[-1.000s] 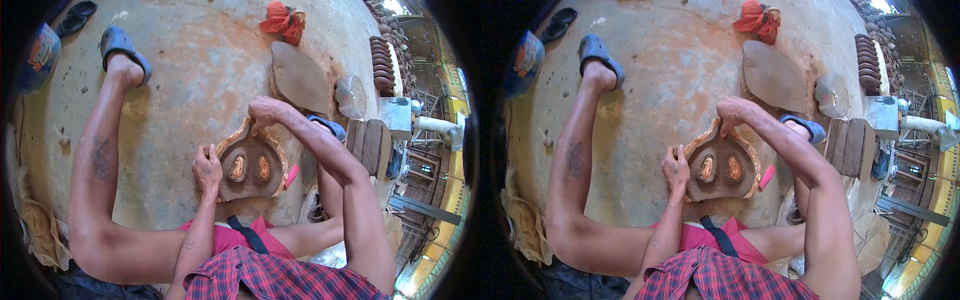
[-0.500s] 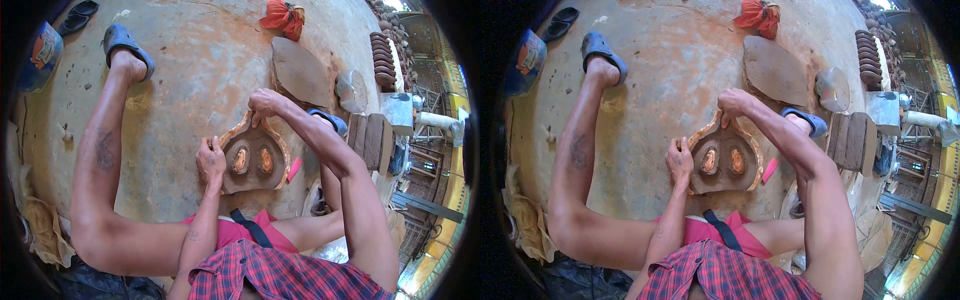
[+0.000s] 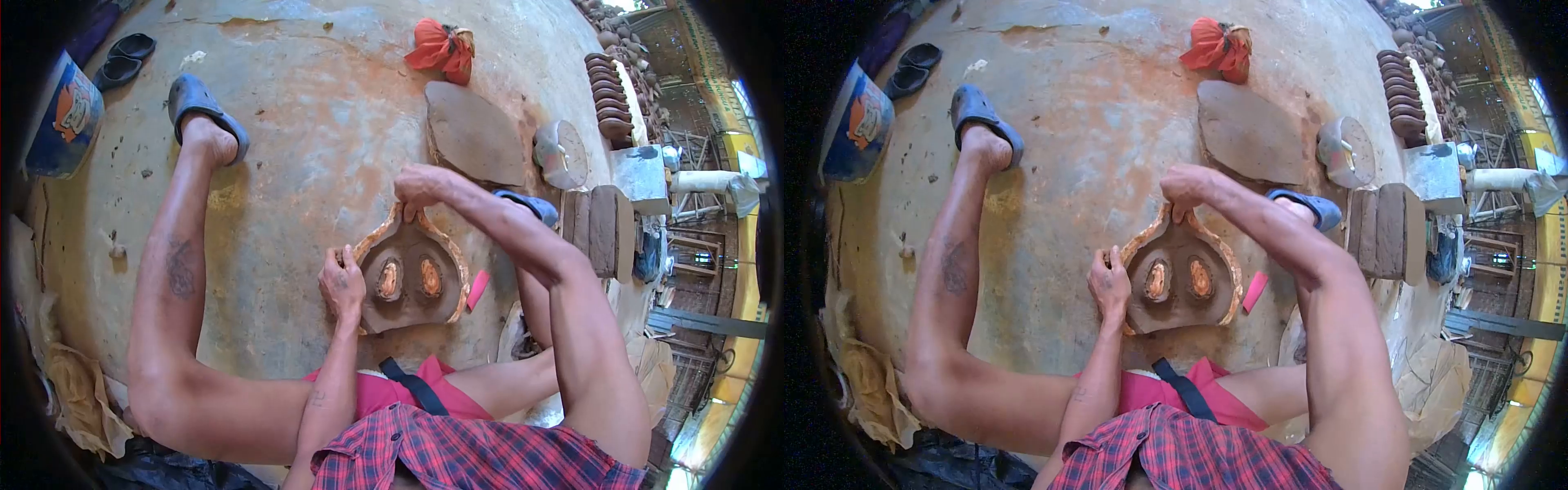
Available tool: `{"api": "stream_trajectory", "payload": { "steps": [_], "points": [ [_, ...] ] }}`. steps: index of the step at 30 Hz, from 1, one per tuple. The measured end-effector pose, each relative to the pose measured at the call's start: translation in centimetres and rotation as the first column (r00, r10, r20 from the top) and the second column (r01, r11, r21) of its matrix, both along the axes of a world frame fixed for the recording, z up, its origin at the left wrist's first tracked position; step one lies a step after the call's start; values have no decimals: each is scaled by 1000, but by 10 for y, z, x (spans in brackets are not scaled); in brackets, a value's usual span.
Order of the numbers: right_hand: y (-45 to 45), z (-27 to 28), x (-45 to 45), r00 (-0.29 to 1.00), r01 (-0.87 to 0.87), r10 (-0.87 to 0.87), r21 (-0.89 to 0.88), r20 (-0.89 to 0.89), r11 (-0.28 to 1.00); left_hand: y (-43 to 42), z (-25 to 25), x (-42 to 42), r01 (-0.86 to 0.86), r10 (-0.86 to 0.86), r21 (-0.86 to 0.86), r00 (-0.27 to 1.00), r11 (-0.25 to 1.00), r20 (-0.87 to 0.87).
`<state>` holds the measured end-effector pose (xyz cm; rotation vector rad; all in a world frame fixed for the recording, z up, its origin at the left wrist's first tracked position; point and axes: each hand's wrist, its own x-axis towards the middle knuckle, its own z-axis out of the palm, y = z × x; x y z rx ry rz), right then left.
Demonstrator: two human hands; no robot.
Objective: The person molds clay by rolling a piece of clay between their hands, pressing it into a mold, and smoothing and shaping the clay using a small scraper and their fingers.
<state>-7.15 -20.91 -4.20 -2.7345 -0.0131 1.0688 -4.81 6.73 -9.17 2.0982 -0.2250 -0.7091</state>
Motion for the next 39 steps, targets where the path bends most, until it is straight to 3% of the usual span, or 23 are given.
{"api": "stream_trajectory", "payload": {
  "steps": [2,7,10,11,12,13,16,22,24,34,36,39],
  "points": [
    [-9,-11,-1,959,201,-181,76,-216,977,4,4,0,0,-1,56,1000,998,26],
    [-15,-5,2,981,130,-107,139,-161,982,-3,4,-1,3,-4,16,1000,1000,16],
    [-31,-13,7,959,217,-191,108,-207,970,-2,4,-2,13,-14,29,999,999,37],
    [-27,10,14,918,379,-384,-64,-97,923,0,5,-5,18,-19,36,1000,999,22],
    [-35,22,11,901,433,-431,-42,49,900,-1,6,-4,19,-20,37,999,999,27],
    [-32,30,6,886,368,-327,-69,328,927,-1,6,-2,16,-17,39,999,999,42],
    [-10,61,-9,721,480,-431,58,542,876,-2,4,-1,16,-18,41,998,999,63],
    [45,18,-98,608,635,-611,151,507,757,-1,2,-1,14,-16,43,999,999,40],
    [78,2,-124,501,703,-671,195,547,684,-2,3,-1,15,-17,59,999,998,43],
    [123,-10,-129,529,750,-669,81,522,656,-3,-1,-2,8,-9,63,1000,998,27],
    [117,6,-128,606,749,-686,1,403,662,-2,-1,-1,11,-12,54,1000,998,18],
    [115,6,-127,632,735,-654,-53,416,676,-5,1,-1,15,-16,55,1000,998,13]
  ]
}}
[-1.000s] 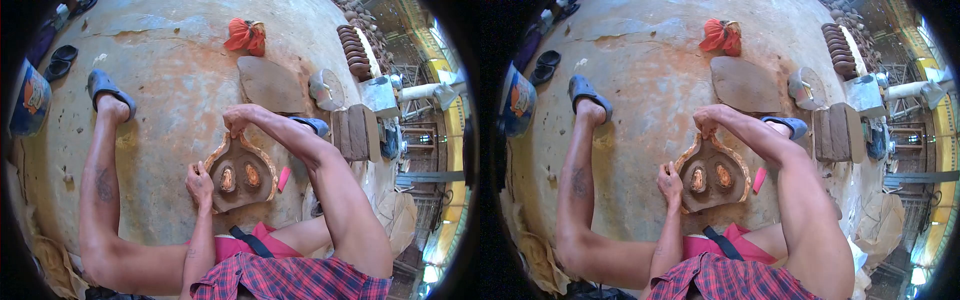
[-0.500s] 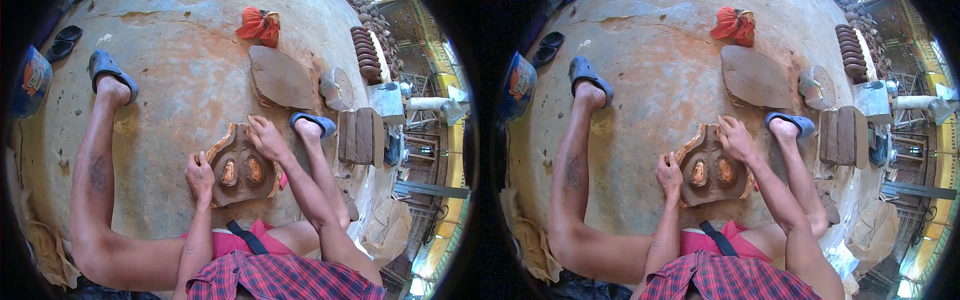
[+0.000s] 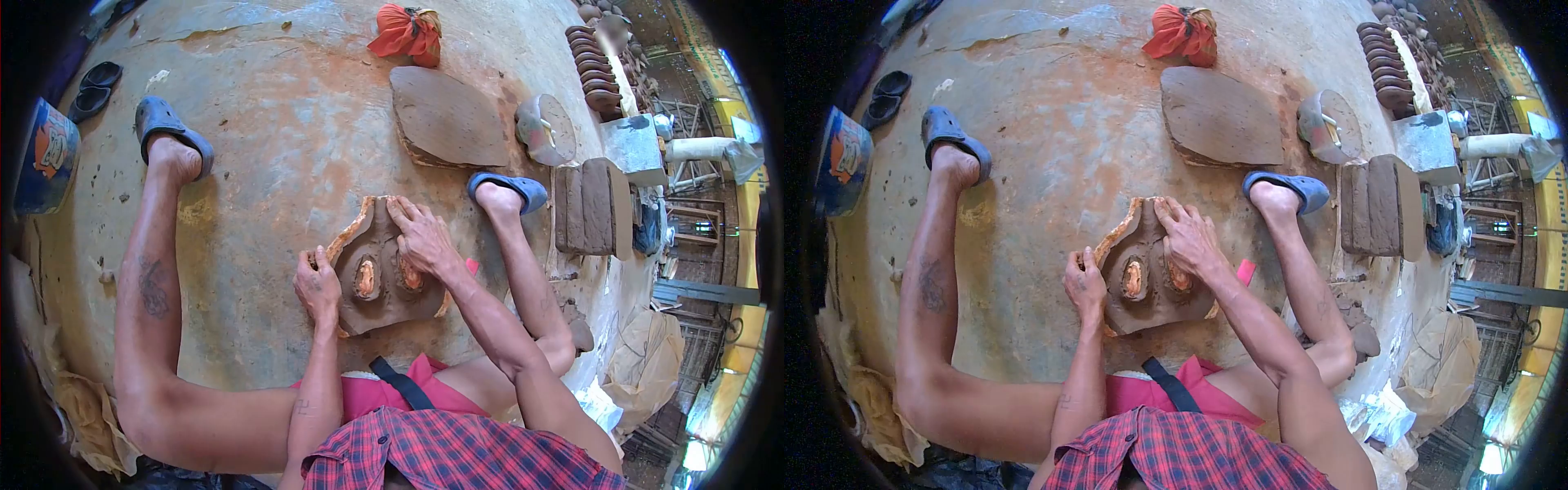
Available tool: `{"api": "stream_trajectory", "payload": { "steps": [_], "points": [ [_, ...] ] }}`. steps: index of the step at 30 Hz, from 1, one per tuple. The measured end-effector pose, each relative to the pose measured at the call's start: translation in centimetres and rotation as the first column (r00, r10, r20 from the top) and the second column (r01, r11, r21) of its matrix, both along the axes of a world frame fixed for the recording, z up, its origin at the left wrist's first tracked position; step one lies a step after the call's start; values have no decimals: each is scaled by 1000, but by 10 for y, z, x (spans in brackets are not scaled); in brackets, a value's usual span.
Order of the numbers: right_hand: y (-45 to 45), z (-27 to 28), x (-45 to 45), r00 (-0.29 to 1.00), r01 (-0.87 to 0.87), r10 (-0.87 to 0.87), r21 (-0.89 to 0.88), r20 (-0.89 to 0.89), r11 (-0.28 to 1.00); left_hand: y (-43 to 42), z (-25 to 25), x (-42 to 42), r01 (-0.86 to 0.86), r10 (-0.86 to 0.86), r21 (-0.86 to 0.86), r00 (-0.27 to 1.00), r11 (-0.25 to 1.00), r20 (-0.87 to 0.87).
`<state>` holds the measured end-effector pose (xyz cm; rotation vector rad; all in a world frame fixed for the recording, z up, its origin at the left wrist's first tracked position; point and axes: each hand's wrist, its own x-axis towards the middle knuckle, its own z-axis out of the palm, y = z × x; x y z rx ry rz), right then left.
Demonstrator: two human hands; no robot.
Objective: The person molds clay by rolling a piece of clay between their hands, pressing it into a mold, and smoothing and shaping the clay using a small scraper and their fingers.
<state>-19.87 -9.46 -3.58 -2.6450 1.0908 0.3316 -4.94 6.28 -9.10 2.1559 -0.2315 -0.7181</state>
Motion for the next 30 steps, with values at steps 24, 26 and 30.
{"api": "stream_trajectory", "payload": {
  "steps": [24,26,30],
  "points": [
    [36,-11,62,991,137,-135,-150,21,979,2,1,0,2,-3,8,1000,1000,23],
    [22,-6,70,983,183,-182,-105,13,978,2,3,1,4,-4,19,1000,1000,20],
    [-10,11,48,860,299,-197,-152,472,942,3,4,0,-1,0,23,999,1000,47]
  ]
}}
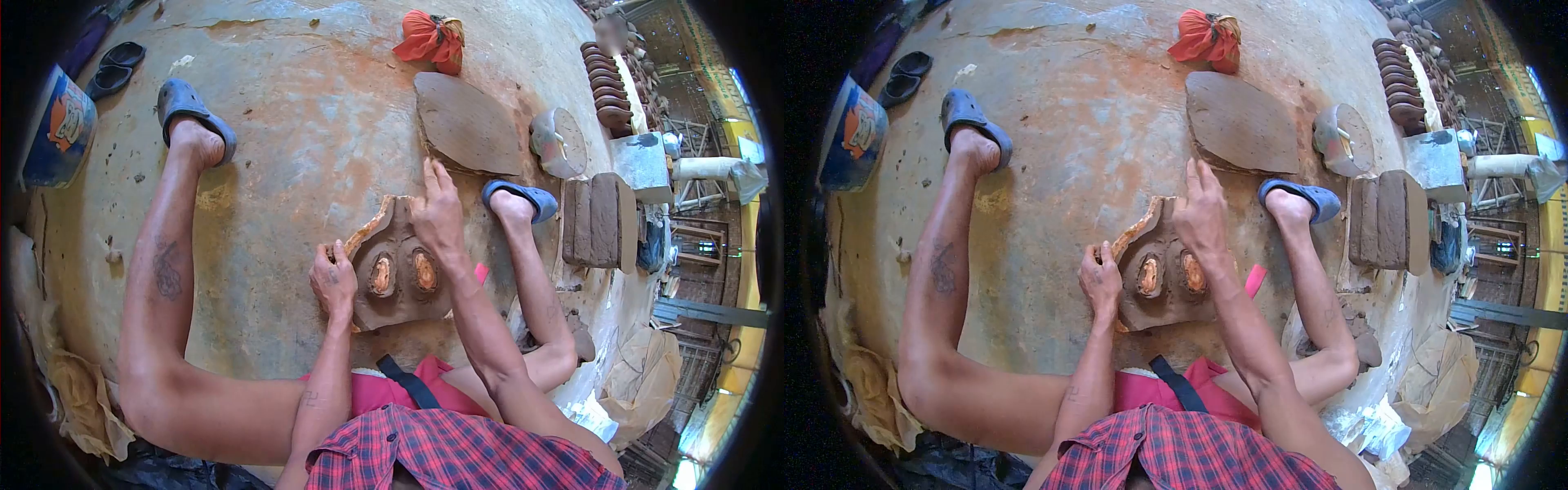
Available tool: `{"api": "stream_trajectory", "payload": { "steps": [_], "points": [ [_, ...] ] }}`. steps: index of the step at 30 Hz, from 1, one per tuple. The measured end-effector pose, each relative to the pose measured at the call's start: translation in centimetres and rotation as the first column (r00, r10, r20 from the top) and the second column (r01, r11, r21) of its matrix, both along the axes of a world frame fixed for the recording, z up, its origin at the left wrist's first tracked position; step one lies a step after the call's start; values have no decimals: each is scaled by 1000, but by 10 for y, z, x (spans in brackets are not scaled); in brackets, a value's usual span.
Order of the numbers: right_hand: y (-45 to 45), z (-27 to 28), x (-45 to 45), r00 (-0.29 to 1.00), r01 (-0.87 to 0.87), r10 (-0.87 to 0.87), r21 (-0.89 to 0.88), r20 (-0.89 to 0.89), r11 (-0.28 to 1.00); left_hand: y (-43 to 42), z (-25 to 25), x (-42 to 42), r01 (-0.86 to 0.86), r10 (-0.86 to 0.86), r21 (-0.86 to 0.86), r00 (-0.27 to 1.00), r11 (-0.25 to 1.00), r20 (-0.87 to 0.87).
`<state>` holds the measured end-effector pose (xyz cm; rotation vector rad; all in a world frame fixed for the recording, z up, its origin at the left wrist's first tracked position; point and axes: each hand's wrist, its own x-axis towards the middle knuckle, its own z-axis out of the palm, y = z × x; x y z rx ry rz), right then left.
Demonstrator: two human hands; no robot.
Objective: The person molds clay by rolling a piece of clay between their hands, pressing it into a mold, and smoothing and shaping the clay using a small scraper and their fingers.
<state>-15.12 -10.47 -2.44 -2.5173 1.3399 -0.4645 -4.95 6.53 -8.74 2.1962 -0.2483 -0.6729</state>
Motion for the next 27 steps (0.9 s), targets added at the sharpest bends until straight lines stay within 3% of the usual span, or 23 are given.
{"api": "stream_trajectory", "payload": {
  "steps": [1,3,5,10,14,16,17,19,20,23,25,27],
  "points": [
    [-3,9,-4,999,37,-41,136,29,990,-1,0,0,3,-3,-6,1000,1000,7],
    [-1,8,-15,996,26,-35,102,83,994,-1,2,1,0,0,-15,1000,1000,-16],
    [4,-4,-26,997,-44,26,260,74,965,0,3,1,-3,2,-19,999,1000,-37],
    [20,-19,-17,998,30,5,564,-60,825,-1,-2,1,6,-6,-9,1000,1000,-25],
    [19,-27,-18,993,-1,66,561,-96,828,0,1,1,12,-12,12,1000,1000,-25],
    [27,-14,-17,928,-65,203,400,-313,914,0,-3,1,13,-13,-1,1000,1000,-14],
    [32,-4,-17,927,-64,204,402,-316,913,1,-4,0,13,-13,1,1000,1000,-18],
    [42,25,-10,760,-16,340,507,-554,862,-1,-2,0,-4,4,-23,1000,1000,-20],
    [40,28,-17,726,-95,389,478,-567,873,-1,-2,1,-6,5,-25,1000,1000,-22],
    [19,44,-11,742,-77,298,365,-601,928,0,-1,1,19,-18,30,998,999,-56],
    [-1,35,-9,732,-121,314,338,-604,933,0,-4,0,0,-1,-25,1000,1000,-23],
    [-12,29,-8,643,-214,399,347,-654,913,2,-4,0,0,-1,-27,1000,1000,-22]
  ]
}}
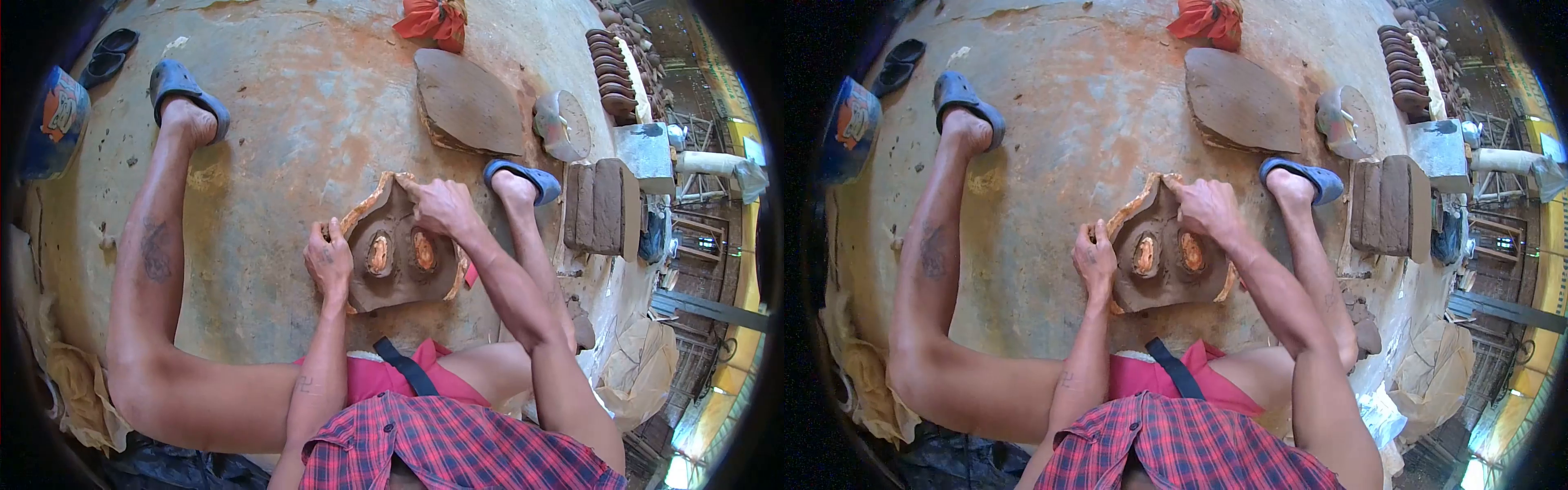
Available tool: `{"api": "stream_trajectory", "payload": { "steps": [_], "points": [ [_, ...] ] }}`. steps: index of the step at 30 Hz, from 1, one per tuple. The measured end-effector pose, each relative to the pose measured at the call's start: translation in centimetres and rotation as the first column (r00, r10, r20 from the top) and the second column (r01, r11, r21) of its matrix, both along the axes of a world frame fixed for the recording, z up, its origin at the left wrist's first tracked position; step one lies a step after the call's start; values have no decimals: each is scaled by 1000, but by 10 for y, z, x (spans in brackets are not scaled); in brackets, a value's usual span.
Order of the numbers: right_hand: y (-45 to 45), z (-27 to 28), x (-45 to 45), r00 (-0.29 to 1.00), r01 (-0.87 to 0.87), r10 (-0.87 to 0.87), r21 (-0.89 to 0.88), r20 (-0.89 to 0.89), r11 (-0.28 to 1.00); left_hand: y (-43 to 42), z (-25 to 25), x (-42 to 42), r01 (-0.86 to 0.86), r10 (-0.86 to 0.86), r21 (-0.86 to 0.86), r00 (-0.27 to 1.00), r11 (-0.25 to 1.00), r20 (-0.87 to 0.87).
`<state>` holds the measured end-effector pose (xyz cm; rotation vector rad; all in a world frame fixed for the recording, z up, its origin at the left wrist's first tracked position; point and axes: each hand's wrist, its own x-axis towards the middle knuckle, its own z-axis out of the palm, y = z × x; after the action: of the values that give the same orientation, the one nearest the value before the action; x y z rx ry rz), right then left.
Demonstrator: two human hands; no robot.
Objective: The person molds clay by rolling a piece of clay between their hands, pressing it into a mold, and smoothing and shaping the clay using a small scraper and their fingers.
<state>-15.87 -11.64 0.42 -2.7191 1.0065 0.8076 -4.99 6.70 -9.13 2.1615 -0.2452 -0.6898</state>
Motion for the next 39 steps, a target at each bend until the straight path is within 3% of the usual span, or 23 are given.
{"api": "stream_trajectory", "payload": {
  "steps": [5,8,10,11,12,15,17,20,21,22,23,24,26,27,29,31,33,34,37,39],
  "points": [
    [12,-8,-14,996,-43,46,33,-77,999,-1,0,1,-9,8,6,1000,1000,10],
    [15,-9,-31,989,-150,151,57,0,987,-2,0,4,8,-7,20,999,1000,-50],
    [10,18,-37,994,9,-49,358,103,934,-1,-5,2,1,-1,-4,1000,1000,-25],
    [14,31,-41,938,167,-250,317,241,934,0,-7,0,12,-11,8,999,1000,-34],
    [14,26,-50,806,131,-260,268,532,955,0,-6,0,-4,3,-7,999,1000,-33],
    [19,27,-88,726,218,-307,218,615,951,0,-3,2,-2,2,-15,1000,1000,-3],
    [34,16,-118,582,434,-515,296,629,851,1,-5,2,25,-25,-7,999,1000,22],
    [56,14,-151,457,557,-600,314,656,768,2,-9,3,-13,11,-82,1000,997,-27],
    [65,23,-153,383,631,-686,367,619,684,4,-7,4,-110,106,-127,994,986,-36],
    [72,26,-157,364,638,-685,367,631,677,3,-6,6,-203,198,-176,979,963,-50],
    [80,28,-162,280,683,-696,373,661,628,5,-6,10,-159,176,-210,982,965,67],
    [87,29,-167,191,725,-702,384,686,572,3,3,8,-134,155,-222,985,966,79],
    [99,37,-167,115,725,-723,440,681,530,2,37,11,-137,33,-509,977,850,-209],
    [108,45,-158,79,694,-668,440,740,570,0,62,2,-48,-112,-557,962,829,-250],
    [125,62,-142,11,665,-603,445,797,600,-2,105,-29,2,-391,-640,793,769,-467],
    [138,74,-134,179,522,-334,198,925,830,-4,137,-69,-51,-544,-630,455,775,-705],
    [143,74,-145,202,512,-244,110,948,852,0,133,-104,-128,-660,-651,-44,749,-750],
    [144,74,-153,249,493,-159,16,955,870,-4,144,-117,-106,-666,-660,-42,744,-745],
    [140,88,-208,223,581,-83,-64,971,811,-11,175,-137,-31,-693,-693,-67,721,-718],
    [146,108,-257,-260,690,-334,416,906,592,-19,184,-127,487,-868,-719,265,496,-419]
  ]
}}
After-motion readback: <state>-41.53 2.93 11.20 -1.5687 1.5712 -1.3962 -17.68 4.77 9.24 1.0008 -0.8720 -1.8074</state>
